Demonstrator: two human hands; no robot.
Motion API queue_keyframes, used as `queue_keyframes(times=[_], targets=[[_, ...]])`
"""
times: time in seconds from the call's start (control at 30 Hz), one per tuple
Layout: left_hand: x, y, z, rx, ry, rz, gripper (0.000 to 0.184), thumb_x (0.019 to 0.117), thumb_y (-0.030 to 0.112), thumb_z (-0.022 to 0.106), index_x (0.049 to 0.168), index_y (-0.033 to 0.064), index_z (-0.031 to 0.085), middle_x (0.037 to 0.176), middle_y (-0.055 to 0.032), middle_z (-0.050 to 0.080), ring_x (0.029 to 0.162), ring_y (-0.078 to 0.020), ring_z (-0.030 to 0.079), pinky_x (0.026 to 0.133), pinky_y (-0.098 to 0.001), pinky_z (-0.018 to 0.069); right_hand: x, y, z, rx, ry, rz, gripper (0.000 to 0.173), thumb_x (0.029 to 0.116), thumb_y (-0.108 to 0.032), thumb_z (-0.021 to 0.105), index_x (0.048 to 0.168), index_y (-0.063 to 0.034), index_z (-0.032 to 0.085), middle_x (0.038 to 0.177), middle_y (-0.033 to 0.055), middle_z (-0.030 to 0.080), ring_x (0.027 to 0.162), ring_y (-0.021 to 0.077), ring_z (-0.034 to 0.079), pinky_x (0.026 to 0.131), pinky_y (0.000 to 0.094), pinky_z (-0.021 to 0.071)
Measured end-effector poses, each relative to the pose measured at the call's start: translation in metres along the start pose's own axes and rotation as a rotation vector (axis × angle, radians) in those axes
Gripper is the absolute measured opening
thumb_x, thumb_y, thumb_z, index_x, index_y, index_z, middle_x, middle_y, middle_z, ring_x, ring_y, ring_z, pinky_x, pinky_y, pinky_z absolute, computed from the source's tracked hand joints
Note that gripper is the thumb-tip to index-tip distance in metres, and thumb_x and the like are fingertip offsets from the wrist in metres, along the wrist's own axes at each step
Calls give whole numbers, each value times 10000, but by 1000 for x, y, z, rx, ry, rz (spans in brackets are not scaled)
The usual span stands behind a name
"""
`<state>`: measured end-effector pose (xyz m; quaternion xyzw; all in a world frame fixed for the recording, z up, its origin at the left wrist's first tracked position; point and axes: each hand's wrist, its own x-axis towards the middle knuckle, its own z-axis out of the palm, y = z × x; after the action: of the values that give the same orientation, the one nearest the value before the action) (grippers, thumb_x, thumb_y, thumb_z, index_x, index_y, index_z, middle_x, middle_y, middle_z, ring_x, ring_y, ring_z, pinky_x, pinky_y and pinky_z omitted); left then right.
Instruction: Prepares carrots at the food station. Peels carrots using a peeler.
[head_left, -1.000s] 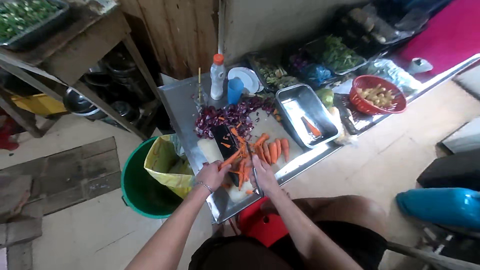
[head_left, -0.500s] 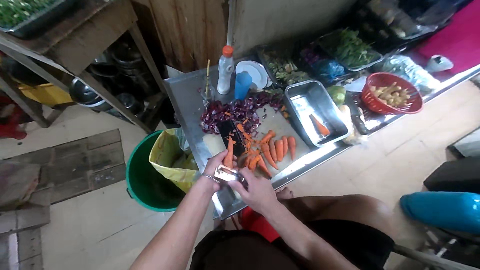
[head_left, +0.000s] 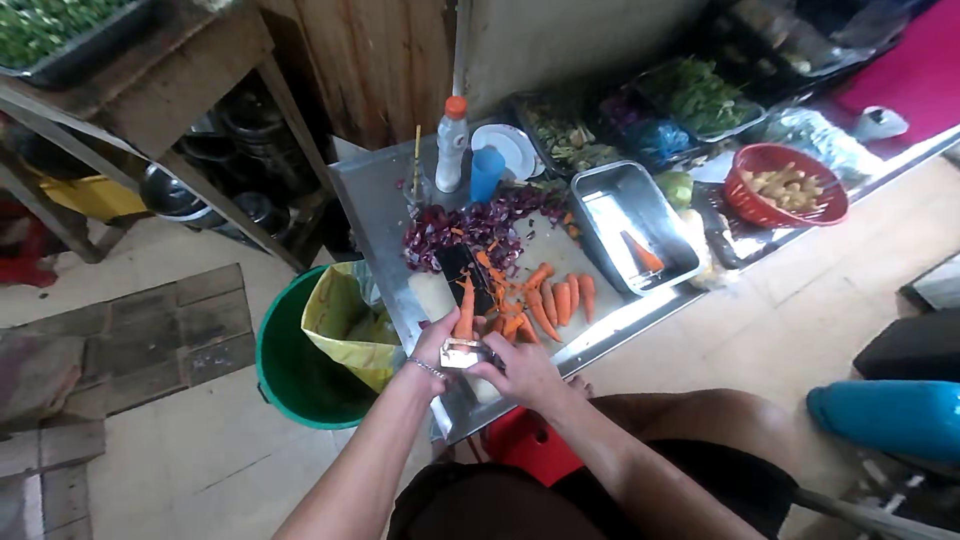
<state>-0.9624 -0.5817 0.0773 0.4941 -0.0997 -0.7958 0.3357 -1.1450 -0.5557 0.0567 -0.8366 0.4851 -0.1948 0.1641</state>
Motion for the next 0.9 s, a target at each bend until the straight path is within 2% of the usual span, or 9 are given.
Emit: queue_keyframes(times=[0.13,0.23,0.37,0.43,0.5,0.6,0.7,0.8,0.9], targets=[[1,3,-2,-1,-11,3,553,1071,550,348,1168,96,650,834,-71,654,635,-146,620,540,-283,522,8,6,4,-2,-6,-28,649,970,-719,440,1033,-122,686,552,22,579,481,216,622,448,443,521],[5,5,-5,30,13,-1,546,1076,529,355,1191,85,651,920,-109,686,681,-181,645,560,-313,534,11,11,7,5,-45,-1,644,969,-704,457,1054,-112,694,562,47,589,504,248,638,473,475,529],[10,4,-8,34,46,-12,544,1076,519,355,1196,87,664,917,-119,691,653,-185,633,532,-307,512,16,15,10,-12,-76,7,617,976,-690,469,1034,-115,684,558,50,582,521,256,646,490,476,532],[8,6,-6,46,50,-35,524,1078,515,355,1170,92,649,856,-105,666,578,-168,592,474,-290,486,23,22,6,-5,-165,128,586,1003,-640,488,1119,-98,677,653,112,650,626,324,696,575,541,562],[8,3,-3,64,5,-91,499,1086,502,329,1155,98,612,742,-67,590,511,-152,541,451,-290,486,35,45,-2,21,-249,360,556,1046,-578,462,1267,-104,651,841,186,717,809,406,724,718,634,569],[12,-9,-4,52,-44,-107,533,1094,493,316,1250,99,638,738,-60,585,527,-156,549,481,-296,505,47,82,-12,13,-277,513,616,1029,-661,405,1263,-150,658,947,184,721,915,400,713,791,652,550],[20,-11,-2,18,51,-115,503,1085,502,357,1192,94,629,756,-78,592,510,-162,539,441,-290,477,43,68,-24,90,-291,559,623,1028,-667,392,1275,-158,652,963,167,722,925,376,711,813,647,552],[22,-6,3,8,130,-109,494,1069,530,377,1084,91,603,741,-86,587,508,-166,531,438,-298,465,24,22,-24,179,-347,479,576,1026,-639,431,1206,-141,657,827,125,696,790,331,704,728,602,566],[23,-7,4,-20,100,-102,529,1052,550,407,1130,81,640,775,-110,631,537,-181,563,469,-317,486,10,8,-18,177,-348,368,568,1011,-668,425,1132,-159,647,739,78,656,724,283,690,671,548,561]])
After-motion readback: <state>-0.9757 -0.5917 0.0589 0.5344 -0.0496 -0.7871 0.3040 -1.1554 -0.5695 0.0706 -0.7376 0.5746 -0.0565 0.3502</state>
